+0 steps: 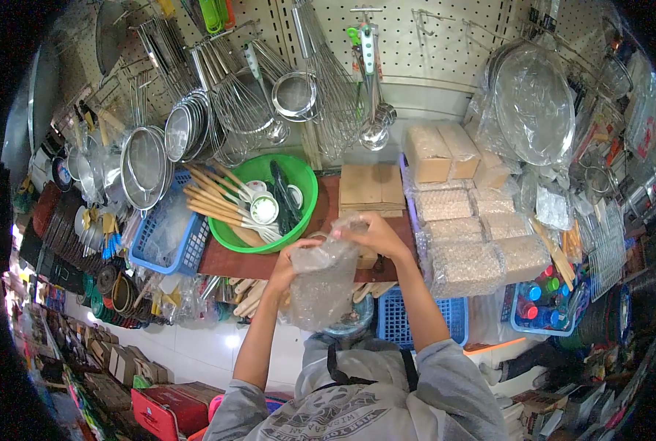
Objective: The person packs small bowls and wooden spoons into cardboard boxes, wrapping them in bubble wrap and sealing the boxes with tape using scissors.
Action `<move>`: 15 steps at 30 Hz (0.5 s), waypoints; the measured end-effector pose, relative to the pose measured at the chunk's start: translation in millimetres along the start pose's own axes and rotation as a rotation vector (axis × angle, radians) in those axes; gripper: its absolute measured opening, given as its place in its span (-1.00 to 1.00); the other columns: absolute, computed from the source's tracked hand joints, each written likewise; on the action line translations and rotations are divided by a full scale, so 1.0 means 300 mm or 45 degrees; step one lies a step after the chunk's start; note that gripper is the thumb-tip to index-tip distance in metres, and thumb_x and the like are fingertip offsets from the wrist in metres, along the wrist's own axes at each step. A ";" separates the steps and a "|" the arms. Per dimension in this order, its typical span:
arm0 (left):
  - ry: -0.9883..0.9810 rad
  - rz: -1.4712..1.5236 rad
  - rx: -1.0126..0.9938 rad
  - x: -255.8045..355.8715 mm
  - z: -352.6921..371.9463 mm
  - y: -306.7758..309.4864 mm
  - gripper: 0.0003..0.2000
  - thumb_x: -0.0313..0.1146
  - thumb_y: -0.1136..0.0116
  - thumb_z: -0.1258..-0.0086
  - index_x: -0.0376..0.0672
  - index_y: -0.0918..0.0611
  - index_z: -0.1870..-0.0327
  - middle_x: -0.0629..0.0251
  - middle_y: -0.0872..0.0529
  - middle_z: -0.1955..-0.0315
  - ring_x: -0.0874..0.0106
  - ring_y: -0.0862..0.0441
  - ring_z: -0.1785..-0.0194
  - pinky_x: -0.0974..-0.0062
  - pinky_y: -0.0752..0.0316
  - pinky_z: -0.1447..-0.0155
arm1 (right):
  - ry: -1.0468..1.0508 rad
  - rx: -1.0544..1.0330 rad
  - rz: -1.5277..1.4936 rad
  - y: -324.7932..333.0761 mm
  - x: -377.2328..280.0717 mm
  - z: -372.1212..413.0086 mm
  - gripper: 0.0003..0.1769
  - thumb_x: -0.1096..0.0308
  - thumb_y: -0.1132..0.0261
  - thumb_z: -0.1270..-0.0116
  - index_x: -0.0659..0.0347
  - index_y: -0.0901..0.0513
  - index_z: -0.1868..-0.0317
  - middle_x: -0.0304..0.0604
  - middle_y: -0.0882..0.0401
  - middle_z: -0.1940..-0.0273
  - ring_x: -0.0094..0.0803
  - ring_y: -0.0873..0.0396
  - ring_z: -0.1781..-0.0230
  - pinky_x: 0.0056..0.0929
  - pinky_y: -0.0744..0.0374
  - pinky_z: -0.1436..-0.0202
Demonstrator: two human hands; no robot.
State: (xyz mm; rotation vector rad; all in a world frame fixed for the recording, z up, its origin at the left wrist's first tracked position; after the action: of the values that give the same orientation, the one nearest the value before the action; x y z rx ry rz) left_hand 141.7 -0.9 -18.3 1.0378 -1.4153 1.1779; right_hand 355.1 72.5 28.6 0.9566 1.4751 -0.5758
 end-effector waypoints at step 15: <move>0.304 0.157 0.240 -0.046 0.045 0.023 -0.71 -0.20 -0.31 -0.38 -0.25 -0.71 0.07 0.39 -0.73 0.22 0.61 -0.60 0.19 0.58 -0.47 0.03 | 0.002 0.118 -0.594 -0.014 0.007 -0.048 -0.80 0.25 -0.30 -0.38 0.18 -0.57 0.14 -0.37 -0.56 0.22 -0.60 -0.50 0.12 -0.57 -0.41 -0.06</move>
State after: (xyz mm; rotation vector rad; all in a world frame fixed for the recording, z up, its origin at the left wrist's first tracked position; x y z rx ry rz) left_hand 135.0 -12.7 -33.5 0.9116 -1.2122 1.4961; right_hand 343.7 82.4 27.9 0.6799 1.6946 -0.9868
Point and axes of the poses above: each hand's wrist, its own z-axis away from the middle knuckle, its own y-axis out of the back of the hand, x = y × z, the point moved 3 cm from there along -z, towards the middle knuckle
